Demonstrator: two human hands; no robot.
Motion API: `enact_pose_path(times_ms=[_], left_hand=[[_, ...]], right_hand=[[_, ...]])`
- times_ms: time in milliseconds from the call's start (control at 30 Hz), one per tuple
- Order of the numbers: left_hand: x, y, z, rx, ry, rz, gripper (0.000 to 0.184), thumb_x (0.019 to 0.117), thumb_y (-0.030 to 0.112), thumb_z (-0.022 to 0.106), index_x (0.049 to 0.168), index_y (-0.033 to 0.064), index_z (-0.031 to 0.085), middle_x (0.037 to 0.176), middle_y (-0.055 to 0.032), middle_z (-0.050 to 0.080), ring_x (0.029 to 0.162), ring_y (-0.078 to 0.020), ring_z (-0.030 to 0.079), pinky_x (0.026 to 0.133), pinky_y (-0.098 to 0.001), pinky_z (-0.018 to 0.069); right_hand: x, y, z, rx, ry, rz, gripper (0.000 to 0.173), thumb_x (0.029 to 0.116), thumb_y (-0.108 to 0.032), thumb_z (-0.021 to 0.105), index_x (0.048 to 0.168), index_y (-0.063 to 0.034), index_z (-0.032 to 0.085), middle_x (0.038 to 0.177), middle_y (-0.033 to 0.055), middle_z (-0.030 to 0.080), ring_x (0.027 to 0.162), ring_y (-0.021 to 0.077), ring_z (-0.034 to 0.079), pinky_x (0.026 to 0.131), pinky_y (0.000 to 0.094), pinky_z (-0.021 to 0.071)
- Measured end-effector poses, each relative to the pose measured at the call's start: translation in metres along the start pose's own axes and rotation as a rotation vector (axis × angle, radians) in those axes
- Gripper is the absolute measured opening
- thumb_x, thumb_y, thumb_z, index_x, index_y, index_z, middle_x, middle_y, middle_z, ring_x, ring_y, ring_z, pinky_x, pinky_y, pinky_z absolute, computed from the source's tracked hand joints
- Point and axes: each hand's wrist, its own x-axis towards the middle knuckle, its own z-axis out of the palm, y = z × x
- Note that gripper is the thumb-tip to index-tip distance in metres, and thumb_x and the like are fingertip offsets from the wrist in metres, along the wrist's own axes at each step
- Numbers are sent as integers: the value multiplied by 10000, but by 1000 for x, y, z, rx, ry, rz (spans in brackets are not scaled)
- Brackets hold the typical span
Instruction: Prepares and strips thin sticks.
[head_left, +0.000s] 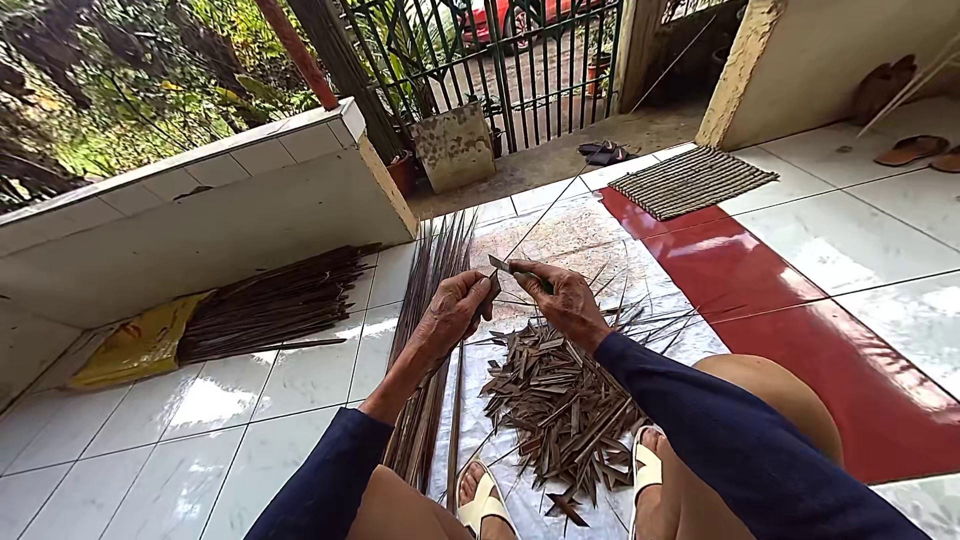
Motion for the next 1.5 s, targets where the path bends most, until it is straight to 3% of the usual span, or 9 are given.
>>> enact_pose_path(times_ms=[333, 400, 600, 800, 933, 1067, 1167, 1333, 1500], left_hand=[[-2, 2, -3, -50, -12, -38, 273, 1114, 236, 467, 1102, 25, 639, 730, -126, 644, 459, -122, 519, 412, -209, 420], [-3, 1, -4, -66, -27, -34, 274, 1114, 234, 467, 1107, 21, 638, 731, -128, 639, 468, -122, 525, 418, -210, 428], [-5, -2, -6, -87, -29, -59, 263, 1110, 234, 477, 1107, 24, 636, 707, -110, 602, 481, -122, 528, 425, -215, 446], [-6, -1, -8, -114, -17, -107, 257, 1107, 226, 487, 1109, 18, 637, 708, -105, 605, 481, -120, 538, 421, -212, 457], [-5, 0, -9, -119, 14, -122, 260, 1108, 230, 484, 1127, 20, 638, 716, -100, 608, 487, -120, 540, 422, -212, 456], [-3, 1, -6, -104, 29, -96, 256, 1106, 236, 492, 1105, 30, 644, 693, -87, 593, 472, -112, 518, 414, -209, 435], [0, 2, -1, -79, 45, -55, 256, 1105, 240, 495, 1087, 37, 650, 671, -76, 573, 453, -102, 481, 403, -200, 398], [7, 1, 9, -72, 36, 9, 251, 1095, 224, 520, 1081, 20, 665, 668, -93, 581, 456, -114, 486, 414, -211, 402], [9, 0, 19, -70, -38, -29, 274, 1082, 260, 553, 1100, 15, 672, 676, -111, 601, 466, -124, 505, 423, -216, 416]], right_hand=[[8, 4, -4, 36, 66, 30, 316, 1064, -420, 542, 1322, -342, 706, 1080, -56, 749, 829, 125, 673, 751, 451, 540], [15, 10, -9, 59, 47, 55, 324, 1061, -448, 528, 1322, -363, 701, 1100, -73, 750, 876, 108, 688, 799, 451, 551], [24, 18, -12, 106, 57, 131, 331, 1059, -446, 538, 1326, -338, 701, 997, -19, 743, 759, 154, 644, 728, 461, 520], [34, 25, -31, 122, 337, 161, 345, 1068, -413, 524, 1342, -292, 695, 800, 49, 656, 618, 200, 552, 613, 461, 478], [40, 37, -51, 213, 493, 208, 400, 1091, -399, 474, 1395, -202, 642, 952, 81, 685, 725, 208, 592, 696, 443, 498], [30, 31, -37, 309, 286, 244, 443, 1082, -457, 467, 1292, -122, 666, 787, 54, 562, 655, 185, 509, 615, 413, 451], [22, 15, -24, 345, 116, 232, 383, 1014, -455, 629, 1198, -129, 711, 897, 39, 693, 759, 150, 636, 711, 389, 539], [7, 3, -2, 408, -27, 168, 306, 994, -434, 671, 1001, -131, 716, 692, 18, 570, 536, 123, 463, 502, 296, 391], [3, 3, 12, 431, -19, 120, 242, 1004, -356, 677, 971, -119, 711, 687, 26, 587, 544, 135, 490, 508, 304, 400]])
